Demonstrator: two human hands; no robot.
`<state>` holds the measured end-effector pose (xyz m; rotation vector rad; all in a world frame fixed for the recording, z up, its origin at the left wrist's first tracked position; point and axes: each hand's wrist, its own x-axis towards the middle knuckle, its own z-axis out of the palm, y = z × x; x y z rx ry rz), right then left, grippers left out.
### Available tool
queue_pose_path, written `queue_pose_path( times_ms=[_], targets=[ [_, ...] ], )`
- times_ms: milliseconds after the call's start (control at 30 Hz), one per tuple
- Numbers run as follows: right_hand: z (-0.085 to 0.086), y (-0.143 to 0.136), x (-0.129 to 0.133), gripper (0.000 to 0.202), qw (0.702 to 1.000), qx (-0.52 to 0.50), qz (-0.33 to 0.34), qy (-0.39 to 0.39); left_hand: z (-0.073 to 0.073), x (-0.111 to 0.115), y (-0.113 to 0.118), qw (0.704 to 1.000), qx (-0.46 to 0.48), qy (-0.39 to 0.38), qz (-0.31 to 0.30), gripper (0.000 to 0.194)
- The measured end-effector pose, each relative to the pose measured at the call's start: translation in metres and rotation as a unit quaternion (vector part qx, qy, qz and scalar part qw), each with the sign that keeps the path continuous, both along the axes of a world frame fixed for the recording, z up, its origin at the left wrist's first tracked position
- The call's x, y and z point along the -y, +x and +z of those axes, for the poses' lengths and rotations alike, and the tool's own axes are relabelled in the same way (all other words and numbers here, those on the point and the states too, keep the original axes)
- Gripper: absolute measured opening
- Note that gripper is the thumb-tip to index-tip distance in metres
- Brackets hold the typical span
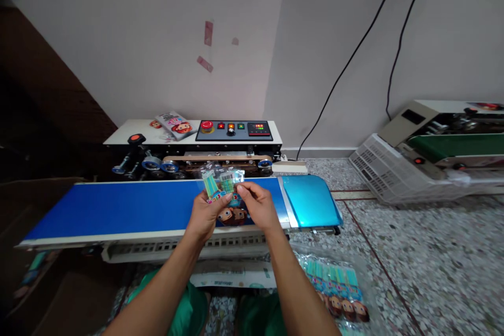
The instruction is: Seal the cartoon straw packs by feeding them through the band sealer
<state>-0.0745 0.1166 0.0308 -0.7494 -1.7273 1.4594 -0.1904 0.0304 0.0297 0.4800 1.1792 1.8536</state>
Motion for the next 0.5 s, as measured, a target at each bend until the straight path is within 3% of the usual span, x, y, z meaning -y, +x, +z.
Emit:
queue_pose_path(
  times_ms=[100,200,333,500],
  targets=[
    [0.002,0.001,0.005,0.024,0.996,-0.034,-0.077,0.042,0.002,0.001,0.000,1.000,0.007,-0.002,-0.005,0.039],
    [0.003,0.018,-0.009,0.028,0.985,-0.039,-0.165,0.028,0.007,0.003,-0.001,1.000,0.010,-0.013,-0.004,0.043],
    [-0.002,0.050,-0.037,0.040,0.964,0.067,-0.258,-0.009,0.016,0.005,0.001,0.999,0.011,-0.038,-0.006,0.053],
    [-0.021,0.069,-0.066,0.044,0.911,0.231,-0.334,0.076,0.021,0.005,0.006,0.999,0.008,-0.034,-0.013,0.050]
  ],
)
